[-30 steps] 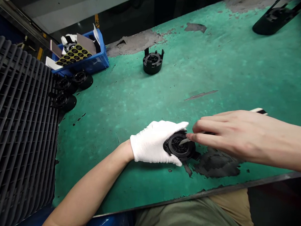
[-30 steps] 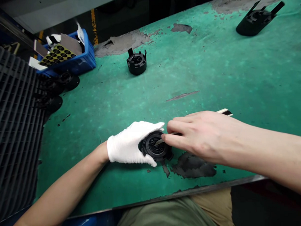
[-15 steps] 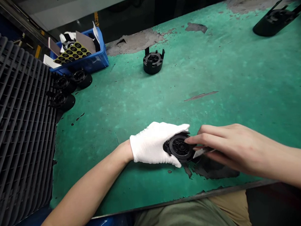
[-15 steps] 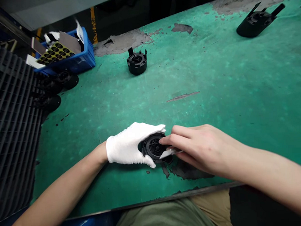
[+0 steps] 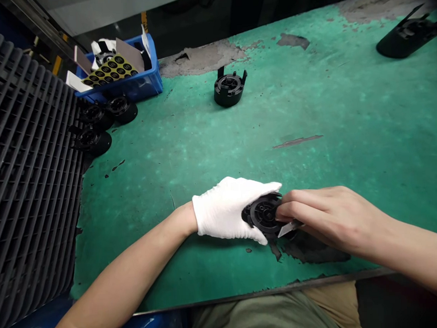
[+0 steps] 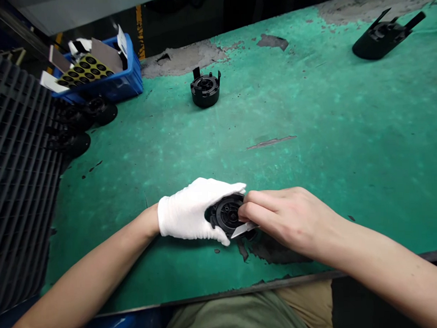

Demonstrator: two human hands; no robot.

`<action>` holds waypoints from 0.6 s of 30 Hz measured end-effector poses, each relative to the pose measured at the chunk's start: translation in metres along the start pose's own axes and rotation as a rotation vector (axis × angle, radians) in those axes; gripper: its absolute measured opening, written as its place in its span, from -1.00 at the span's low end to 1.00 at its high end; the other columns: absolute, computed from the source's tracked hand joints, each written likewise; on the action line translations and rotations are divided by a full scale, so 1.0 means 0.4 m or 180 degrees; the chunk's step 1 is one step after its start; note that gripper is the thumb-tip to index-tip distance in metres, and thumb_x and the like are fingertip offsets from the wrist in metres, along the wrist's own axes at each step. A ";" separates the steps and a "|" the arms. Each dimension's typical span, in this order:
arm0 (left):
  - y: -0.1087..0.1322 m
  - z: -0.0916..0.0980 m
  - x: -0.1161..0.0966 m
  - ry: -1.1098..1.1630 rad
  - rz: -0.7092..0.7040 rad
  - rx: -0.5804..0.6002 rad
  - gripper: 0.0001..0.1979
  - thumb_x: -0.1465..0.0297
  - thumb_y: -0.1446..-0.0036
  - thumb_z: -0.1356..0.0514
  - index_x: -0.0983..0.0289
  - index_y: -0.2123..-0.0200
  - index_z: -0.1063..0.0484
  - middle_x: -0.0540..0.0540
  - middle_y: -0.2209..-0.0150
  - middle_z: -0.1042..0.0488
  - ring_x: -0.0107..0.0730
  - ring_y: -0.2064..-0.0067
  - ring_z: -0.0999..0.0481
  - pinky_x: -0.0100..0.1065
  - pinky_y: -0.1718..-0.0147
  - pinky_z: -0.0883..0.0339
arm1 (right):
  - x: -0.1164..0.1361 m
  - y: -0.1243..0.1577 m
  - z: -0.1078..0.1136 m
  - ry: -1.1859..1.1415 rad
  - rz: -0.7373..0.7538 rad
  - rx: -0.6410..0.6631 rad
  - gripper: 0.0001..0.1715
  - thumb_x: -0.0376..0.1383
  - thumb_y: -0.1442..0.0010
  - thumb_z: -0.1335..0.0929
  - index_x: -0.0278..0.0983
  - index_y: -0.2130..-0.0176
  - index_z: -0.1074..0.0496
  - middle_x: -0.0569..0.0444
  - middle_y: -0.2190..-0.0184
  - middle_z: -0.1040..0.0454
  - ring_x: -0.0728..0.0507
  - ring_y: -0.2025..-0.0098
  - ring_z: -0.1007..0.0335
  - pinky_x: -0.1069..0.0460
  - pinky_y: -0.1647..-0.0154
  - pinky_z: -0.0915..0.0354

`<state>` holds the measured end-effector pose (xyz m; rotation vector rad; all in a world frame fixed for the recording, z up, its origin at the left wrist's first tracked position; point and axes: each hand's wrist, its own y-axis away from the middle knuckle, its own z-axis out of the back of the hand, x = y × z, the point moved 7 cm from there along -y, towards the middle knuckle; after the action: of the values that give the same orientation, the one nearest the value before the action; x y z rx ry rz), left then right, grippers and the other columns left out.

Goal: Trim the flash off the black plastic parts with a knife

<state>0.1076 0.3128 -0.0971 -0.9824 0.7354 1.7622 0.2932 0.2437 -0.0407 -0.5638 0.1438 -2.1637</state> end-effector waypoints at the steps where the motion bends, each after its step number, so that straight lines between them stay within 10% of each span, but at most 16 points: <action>1: 0.000 0.001 -0.002 -0.0003 0.0011 0.0001 0.22 -0.06 -0.34 -0.77 0.22 -0.83 -0.36 0.45 -0.68 -0.64 0.52 -0.71 -0.64 0.33 -0.69 -0.56 | -0.003 0.007 0.000 -0.0025 -0.0039 -0.0040 -0.69 -0.38 -0.87 -0.21 -0.18 -0.17 -0.52 0.16 0.20 -0.59 -0.05 0.37 -0.45 0.00 0.34 -0.24; 13: -0.006 0.008 -0.024 -0.0120 0.0137 0.0081 0.20 -0.01 -0.35 -0.77 0.21 -0.83 -0.35 0.44 -0.67 -0.65 0.53 -0.68 -0.67 0.39 -0.63 -0.61 | 0.000 -0.021 0.008 -0.0124 -0.0090 0.0199 -0.61 -0.52 -0.77 -0.22 -0.14 -0.03 -0.52 0.18 0.29 -0.48 -0.08 0.43 -0.30 -0.07 0.34 -0.15; 18: -0.010 0.006 -0.024 -0.0161 0.0153 0.0111 0.22 -0.05 -0.37 -0.75 0.17 -0.85 -0.31 0.44 -0.66 -0.65 0.54 -0.66 -0.68 0.41 -0.61 -0.62 | -0.017 0.015 -0.006 -0.0138 -0.0041 0.0156 -0.61 -0.45 -0.81 -0.24 -0.16 -0.31 -0.58 0.11 0.17 -0.64 -0.11 0.28 -0.56 -0.04 0.25 -0.31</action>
<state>0.1127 0.3119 -0.0878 -0.9002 0.7606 1.8034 0.3000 0.2453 -0.0469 -0.5845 0.0634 -2.1598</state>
